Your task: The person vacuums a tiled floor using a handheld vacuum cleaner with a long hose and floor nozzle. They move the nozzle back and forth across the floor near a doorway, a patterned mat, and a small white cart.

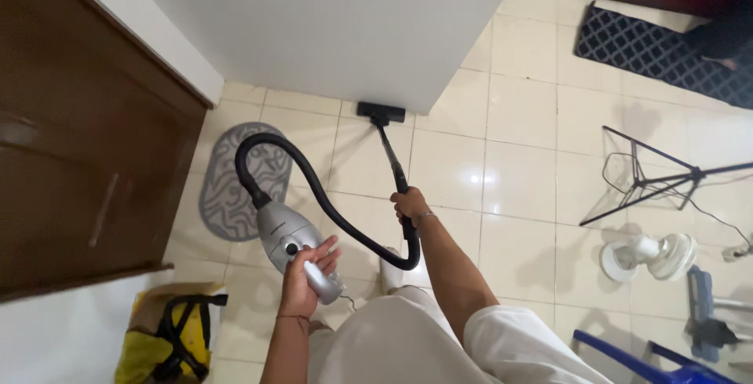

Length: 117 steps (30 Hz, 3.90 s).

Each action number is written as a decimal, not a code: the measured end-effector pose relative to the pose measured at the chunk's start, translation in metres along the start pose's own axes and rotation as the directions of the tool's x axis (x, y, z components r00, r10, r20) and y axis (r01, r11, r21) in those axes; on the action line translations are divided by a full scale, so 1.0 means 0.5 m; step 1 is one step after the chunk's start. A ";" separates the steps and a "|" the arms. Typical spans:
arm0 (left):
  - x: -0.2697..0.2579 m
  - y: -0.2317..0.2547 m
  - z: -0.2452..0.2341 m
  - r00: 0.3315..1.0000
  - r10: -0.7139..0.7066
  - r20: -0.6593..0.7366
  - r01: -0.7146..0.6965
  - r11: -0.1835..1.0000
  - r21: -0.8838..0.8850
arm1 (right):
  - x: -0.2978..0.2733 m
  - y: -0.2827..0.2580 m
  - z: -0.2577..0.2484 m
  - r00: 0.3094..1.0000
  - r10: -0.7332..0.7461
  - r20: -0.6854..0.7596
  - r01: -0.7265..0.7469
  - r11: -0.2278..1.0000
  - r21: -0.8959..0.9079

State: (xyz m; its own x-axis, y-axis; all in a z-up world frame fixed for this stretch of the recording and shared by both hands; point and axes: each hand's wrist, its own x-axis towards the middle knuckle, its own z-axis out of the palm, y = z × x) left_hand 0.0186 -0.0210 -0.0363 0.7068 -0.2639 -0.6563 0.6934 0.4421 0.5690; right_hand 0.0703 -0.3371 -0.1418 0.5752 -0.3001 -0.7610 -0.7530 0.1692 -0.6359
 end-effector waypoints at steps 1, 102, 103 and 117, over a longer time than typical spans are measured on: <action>0.010 -0.019 0.006 0.999 0.031 -0.024 -0.031 0.999 -0.015 | 0.007 -0.004 -0.014 1.000 0.009 0.007 -0.008 1.000 -0.022; -0.014 -0.579 0.514 0.999 -0.038 -0.032 0.032 0.984 -0.173 | -0.122 0.158 -0.864 0.994 -0.101 -0.033 0.064 0.817 -0.573; -0.044 -0.582 0.486 0.999 -0.024 -0.045 0.016 0.986 -0.168 | -0.152 0.164 -0.843 0.996 -0.082 -0.018 0.057 0.814 -0.578; -0.302 -0.520 0.189 0.931 0.156 -0.330 -0.247 0.935 -0.255 | -0.299 0.104 -0.398 0.949 -0.055 0.311 0.273 0.637 -0.721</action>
State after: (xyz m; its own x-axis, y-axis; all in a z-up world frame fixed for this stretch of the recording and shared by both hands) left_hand -0.2554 -0.1773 -0.0382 0.7198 0.1063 -0.6860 0.4379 0.6973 0.5675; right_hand -0.1185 -0.4702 -0.0357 0.6865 -0.0025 -0.7271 -0.5532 -0.6508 -0.5201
